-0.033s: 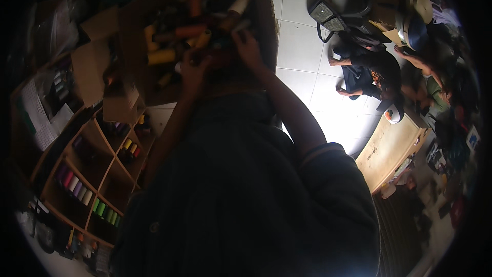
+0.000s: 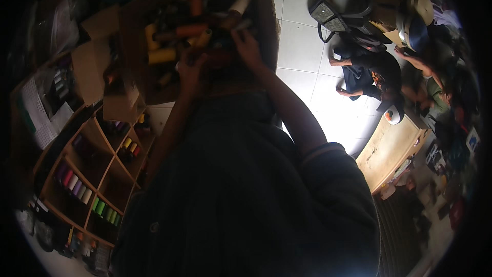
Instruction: The person sorts thread spools from a cardboard box and places them onto a wooden shelf. They handle red, white, beige, purple, and maroon spools, arranging them by color into rows on the shelf.
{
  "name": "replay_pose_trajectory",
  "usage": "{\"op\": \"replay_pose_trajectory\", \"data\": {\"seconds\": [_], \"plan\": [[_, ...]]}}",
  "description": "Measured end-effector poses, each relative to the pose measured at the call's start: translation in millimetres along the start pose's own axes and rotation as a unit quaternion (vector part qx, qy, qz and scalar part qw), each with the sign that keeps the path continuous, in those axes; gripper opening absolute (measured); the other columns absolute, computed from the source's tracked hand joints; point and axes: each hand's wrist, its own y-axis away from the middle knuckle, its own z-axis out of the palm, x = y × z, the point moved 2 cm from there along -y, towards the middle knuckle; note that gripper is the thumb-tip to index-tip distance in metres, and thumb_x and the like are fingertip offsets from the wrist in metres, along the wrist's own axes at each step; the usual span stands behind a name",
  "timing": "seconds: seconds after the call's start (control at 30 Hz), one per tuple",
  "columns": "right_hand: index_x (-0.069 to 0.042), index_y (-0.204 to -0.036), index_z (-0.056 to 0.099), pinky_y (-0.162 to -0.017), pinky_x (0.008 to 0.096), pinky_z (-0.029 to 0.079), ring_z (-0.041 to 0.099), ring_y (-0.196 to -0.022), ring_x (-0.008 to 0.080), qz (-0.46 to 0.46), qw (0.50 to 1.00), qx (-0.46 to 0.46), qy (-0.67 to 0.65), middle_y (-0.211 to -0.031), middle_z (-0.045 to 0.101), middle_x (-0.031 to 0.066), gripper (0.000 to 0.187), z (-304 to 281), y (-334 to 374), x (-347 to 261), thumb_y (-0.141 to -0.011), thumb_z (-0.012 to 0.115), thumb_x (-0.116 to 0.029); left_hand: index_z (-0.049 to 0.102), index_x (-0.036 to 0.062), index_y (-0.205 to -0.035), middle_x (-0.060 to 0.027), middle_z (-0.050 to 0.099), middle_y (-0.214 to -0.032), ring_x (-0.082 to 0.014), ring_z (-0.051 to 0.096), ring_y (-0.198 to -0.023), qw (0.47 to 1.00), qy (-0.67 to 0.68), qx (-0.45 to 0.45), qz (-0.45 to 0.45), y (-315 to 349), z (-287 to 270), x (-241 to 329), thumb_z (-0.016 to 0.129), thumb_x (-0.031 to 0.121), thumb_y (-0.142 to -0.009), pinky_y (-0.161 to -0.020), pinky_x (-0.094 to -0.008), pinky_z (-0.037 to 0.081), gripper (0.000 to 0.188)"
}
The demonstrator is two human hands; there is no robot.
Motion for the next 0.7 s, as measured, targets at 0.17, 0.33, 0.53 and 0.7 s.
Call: {"op": "replay_pose_trajectory", "data": {"seconds": [0.17,0.33,0.53,0.7], "plan": [[-0.003,-0.118,0.053,-0.078,0.0389,0.053,0.064,-0.090,0.0286,0.193,0.875,-0.208,-0.392,-0.104,0.063,0.0125,0.054,18.0,-2.9,-17.3,-0.088,0.058,-0.048,0.043,0.0040,-0.131,-0.0098,0.054,-0.119,-0.0235,0.055,-0.109,0.921,0.376,-0.055,-0.089,-13.9,-34.7,0.5,0.056,0.032,-0.087,-0.096,-0.0423,0.043,0.053],[-0.006,-0.122,0.048,-0.073,0.0401,0.055,0.065,-0.085,0.0233,0.208,0.847,-0.312,-0.377,-0.103,0.061,0.0105,0.051,13.4,6.9,-67.0,-0.089,0.058,-0.044,0.045,0.0061,-0.131,-0.0091,0.056,-0.112,-0.0224,0.057,-0.104,0.924,0.371,-0.046,-0.080,-17.9,-65.7,20.6,0.057,0.035,-0.088,-0.091,-0.0416,0.048,0.053],[-0.009,-0.131,0.039,-0.083,0.0423,0.053,0.059,-0.105,0.0234,0.148,0.863,-0.340,-0.343,-0.115,0.057,0.0104,0.056,32.5,15.8,-77.8,-0.089,0.059,-0.040,0.051,0.0074,-0.122,-0.0068,0.059,-0.104,-0.0207,0.061,-0.094,0.937,0.317,-0.021,-0.146,-13.0,-61.9,14.8,0.059,0.039,-0.088,-0.078,-0.0424,0.054,0.046],[-0.011,-0.142,0.028,-0.094,0.0400,0.046,0.050,-0.120,0.0219,0.106,0.861,-0.367,-0.334,-0.133,0.047,0.0113,0.062,55.2,32.1,-83.8,-0.094,0.053,-0.040,0.056,0.0057,-0.117,-0.0074,0.061,-0.110,-0.0211,0.061,-0.097,0.922,0.311,-0.159,-0.168,-14.1,-54.0,-6.5,0.058,0.038,-0.089,-0.083,-0.0400,0.052,0.043]]}}
